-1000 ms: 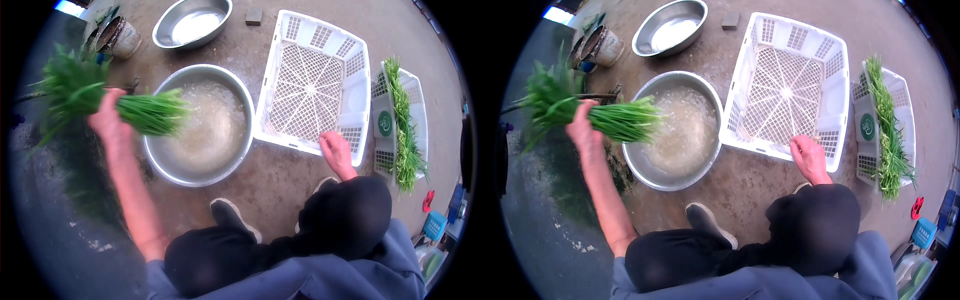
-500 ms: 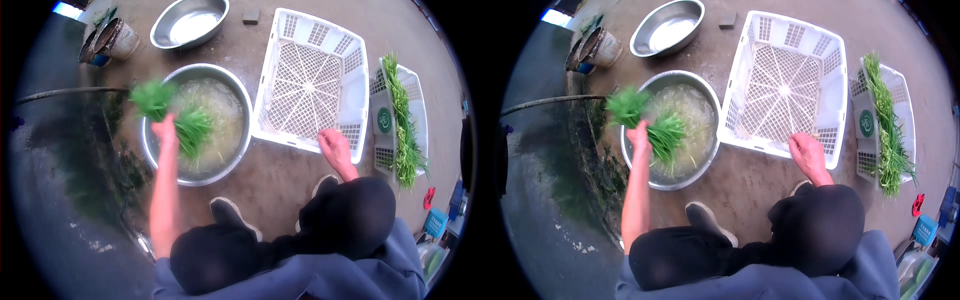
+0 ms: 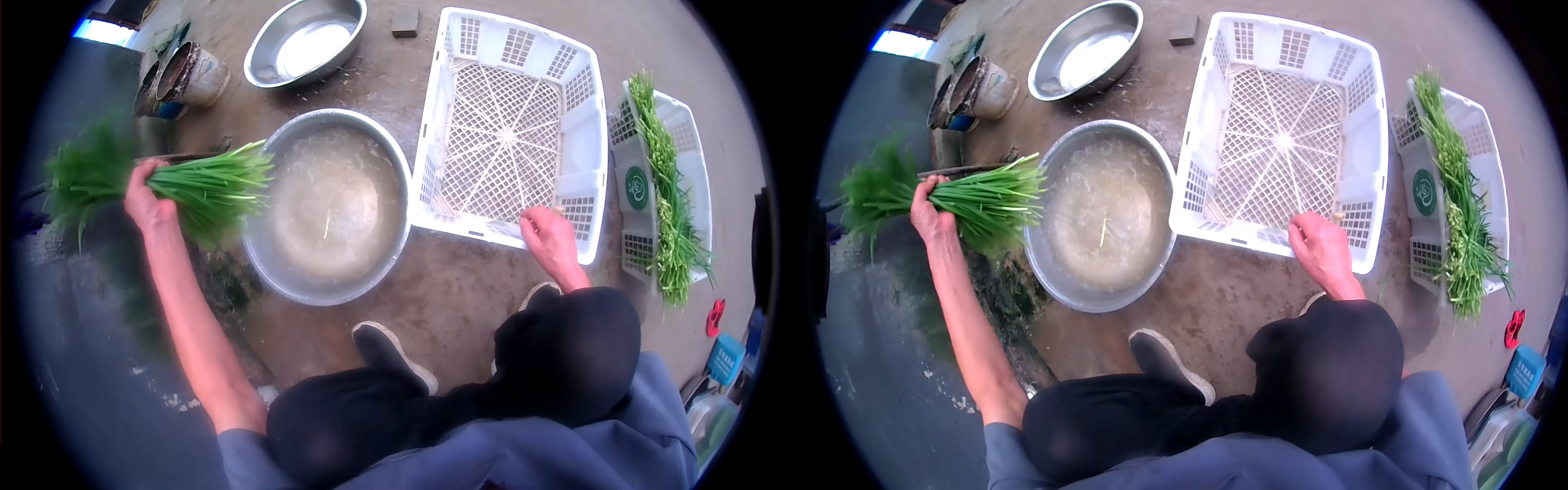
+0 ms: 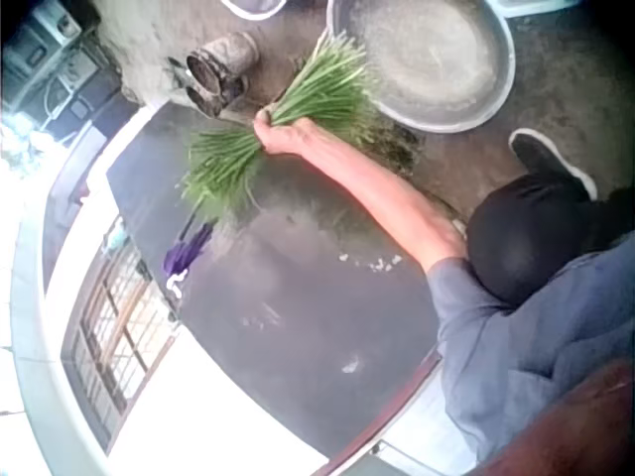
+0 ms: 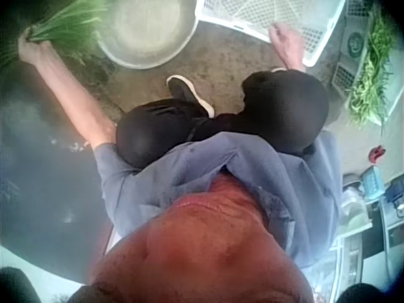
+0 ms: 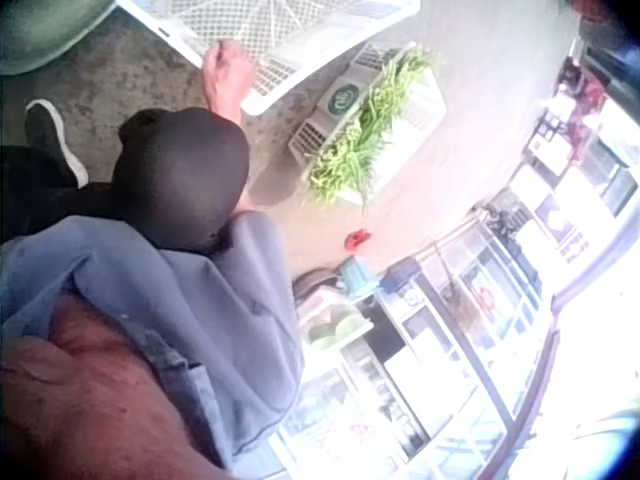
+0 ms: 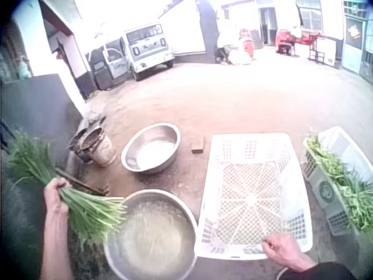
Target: The person picks up a bunch of green chives and dunks them repeatedly into a metal basin filled with water to wash them. They then place the washed chives into a plastic crate and repeat the process with another bunch.
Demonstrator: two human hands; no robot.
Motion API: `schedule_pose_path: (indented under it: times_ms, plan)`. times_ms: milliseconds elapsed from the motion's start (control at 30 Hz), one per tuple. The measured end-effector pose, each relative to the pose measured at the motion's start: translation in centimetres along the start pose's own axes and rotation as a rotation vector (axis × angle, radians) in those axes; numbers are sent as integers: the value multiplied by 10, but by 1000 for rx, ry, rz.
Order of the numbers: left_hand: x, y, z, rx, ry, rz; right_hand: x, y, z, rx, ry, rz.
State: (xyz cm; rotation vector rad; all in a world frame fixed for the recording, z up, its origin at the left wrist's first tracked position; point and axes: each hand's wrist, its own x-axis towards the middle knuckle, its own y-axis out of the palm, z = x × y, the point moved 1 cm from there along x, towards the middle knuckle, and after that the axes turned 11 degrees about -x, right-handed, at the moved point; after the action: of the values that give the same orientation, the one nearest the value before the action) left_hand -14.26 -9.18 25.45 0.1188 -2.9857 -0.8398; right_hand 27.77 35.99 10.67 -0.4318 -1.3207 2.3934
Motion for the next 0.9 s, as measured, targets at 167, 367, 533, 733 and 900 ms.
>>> schedule_pose_path:
  times_ms: [167, 367, 533, 733, 900]
  plan:
    - [9, -14, -9, 298, 137, -233, 3, 4, 0, 20, 16, 17]
    - [11, -13, -19, 394, 211, -367, 1, 4, -5, -4, 11, 8]
    - [13, -6, -23, 719, 275, -433, 3, 3, 0, 14, -30, 9]
    - [-17, 31, -2, 573, 342, -202, -1, 2, -6, -10, -5, -14]
    - [-43, 55, -4, 534, 397, 32, 7, 5, -16, 226, 19, 62]
